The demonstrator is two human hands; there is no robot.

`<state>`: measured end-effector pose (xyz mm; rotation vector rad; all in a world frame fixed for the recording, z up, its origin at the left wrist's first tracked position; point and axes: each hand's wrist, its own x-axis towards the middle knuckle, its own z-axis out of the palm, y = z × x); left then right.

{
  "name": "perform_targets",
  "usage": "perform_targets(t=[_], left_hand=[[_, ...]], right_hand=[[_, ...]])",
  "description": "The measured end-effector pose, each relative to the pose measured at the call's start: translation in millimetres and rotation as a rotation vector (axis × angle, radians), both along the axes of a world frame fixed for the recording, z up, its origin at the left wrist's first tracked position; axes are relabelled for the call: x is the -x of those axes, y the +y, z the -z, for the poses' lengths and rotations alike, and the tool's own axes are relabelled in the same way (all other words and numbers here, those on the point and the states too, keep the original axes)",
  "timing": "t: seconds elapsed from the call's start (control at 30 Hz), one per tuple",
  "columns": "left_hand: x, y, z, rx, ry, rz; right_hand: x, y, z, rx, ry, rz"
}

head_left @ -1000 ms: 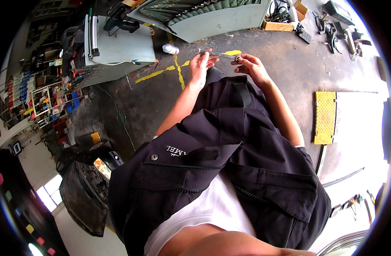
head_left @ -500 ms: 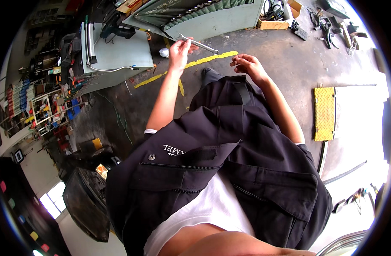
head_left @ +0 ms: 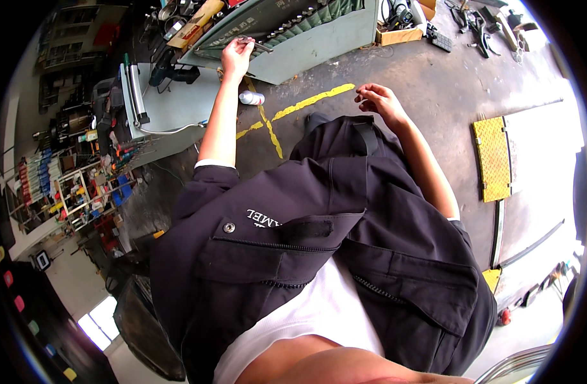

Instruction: The person repeatedly picks up wrenches from a tool cart, inspects them, and places them into a drawer. The person handles multiple wrenches one at a time, opening and closing the drawer repeatedly.

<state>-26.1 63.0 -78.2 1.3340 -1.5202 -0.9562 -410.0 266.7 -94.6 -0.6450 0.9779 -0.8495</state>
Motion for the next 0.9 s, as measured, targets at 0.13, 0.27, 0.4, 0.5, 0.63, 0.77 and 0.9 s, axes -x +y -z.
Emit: perform_targets(t=[0.13, 0.27, 0.4, 0.5, 0.63, 0.77, 0.9], left_hand=[[1.9, -22.2, 6.7, 0.053, -0.149, 0.006], [5.2, -30.0, 5.4, 0.116, -0.376, -0.069], [9.8, -33.5, 0.6, 0.185, -0.537, -0.093], [2.4, -37.6, 5.4, 0.192, -0.545, -0.100], [-8.8, -47.7, 23.9, 0.216, -0.666, -0.067], [-9.3, -53.3, 31.0, 0.379, -0.791, -0.009], [-7.9, -61.9, 44.3, 0.398, -0.839, 0.033]], right_hand=[[-0.8, -4.5, -1.3, -0.040, 0.020, 0.035], [-8.0, -17.7, 2.1, -0.038, 0.033, 0.032], [-21.0, -35.5, 4.2, -0.041, 0.068, 0.036], [-32.7, -50.5, 7.4, -0.051, 0.079, 0.042], [-53.4, -70.5, 8.6, -0.067, 0.077, 0.068], [-82.2, -85.6, 1.6, -0.113, 0.086, 0.079], [-107.6, -102.3, -0.7, -0.147, 0.086, 0.079]])
